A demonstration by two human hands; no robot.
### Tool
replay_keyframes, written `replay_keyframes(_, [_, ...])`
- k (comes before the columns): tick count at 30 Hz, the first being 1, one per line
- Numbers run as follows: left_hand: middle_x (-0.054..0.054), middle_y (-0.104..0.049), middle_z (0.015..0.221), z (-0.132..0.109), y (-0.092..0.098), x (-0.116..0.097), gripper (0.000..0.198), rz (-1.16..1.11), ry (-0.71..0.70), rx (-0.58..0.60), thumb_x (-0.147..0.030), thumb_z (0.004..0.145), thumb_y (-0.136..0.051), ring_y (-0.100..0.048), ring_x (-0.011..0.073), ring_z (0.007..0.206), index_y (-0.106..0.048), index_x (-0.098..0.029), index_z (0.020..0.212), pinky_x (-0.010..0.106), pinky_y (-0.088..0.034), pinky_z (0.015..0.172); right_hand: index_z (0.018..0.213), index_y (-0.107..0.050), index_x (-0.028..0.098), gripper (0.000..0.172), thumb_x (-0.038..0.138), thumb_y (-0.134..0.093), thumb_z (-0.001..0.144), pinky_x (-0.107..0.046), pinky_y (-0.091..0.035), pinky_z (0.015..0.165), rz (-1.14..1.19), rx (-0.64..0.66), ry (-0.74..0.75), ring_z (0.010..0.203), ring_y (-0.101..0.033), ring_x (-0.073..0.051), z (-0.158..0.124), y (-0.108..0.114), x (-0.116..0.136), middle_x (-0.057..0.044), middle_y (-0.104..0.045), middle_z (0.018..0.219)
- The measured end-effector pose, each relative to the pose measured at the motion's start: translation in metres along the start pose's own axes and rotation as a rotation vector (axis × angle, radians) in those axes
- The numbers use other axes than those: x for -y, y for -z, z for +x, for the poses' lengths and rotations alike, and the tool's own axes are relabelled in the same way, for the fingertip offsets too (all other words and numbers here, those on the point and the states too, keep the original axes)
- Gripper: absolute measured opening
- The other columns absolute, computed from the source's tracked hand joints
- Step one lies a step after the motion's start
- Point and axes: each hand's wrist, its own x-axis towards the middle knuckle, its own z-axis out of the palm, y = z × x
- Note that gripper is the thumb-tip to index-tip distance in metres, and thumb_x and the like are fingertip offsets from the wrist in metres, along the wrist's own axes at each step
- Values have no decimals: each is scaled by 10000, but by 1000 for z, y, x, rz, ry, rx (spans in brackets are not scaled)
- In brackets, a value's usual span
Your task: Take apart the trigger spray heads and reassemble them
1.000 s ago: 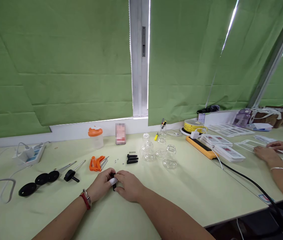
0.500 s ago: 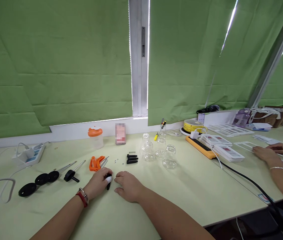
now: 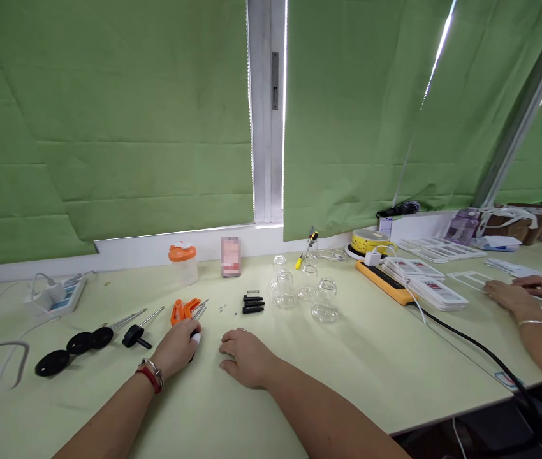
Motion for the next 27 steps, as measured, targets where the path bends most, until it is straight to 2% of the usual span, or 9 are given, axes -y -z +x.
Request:
replay_keyframes(8, [77,-594,791,1,1,5,123,40,40,-14,-130,711,-426,-551,235,792,-524,-196,679,361,-414,692,1004,-647,183,249,282,-548,798,-333,-429,914,11,-13,15,1050,-524,-210,-1,-2,-3,-82,-582,1155])
replay_keyframes(16, [77,-598,802,1,-1,8,69,60,68,-27,-175,714,-454,-559,252,814,-511,-200,685,360,-409,691,969,-639,164,209,193,-532,791,-370,-393,945,-77,-146,-48,1062,-502,-219,-1,-1,-12,-102,-572,1143])
replay_keyframes(22, [74,-603,794,0,2,5,81,65,106,-18,-167,712,-448,-564,259,814,-495,-205,659,351,-405,666,973,-630,151,253,87,-476,782,-364,-380,943,-207,-289,-153,1053,-485,-210,9,11,-41,-93,-566,1126])
replay_keyframes(27, [70,-608,788,0,2,6,86,64,132,-15,-160,705,-458,-568,260,810,-486,-211,641,332,-396,635,978,-636,170,276,72,-444,806,-358,-381,911,-321,-329,-275,1025,-480,-211,13,24,-69,-93,-569,1093])
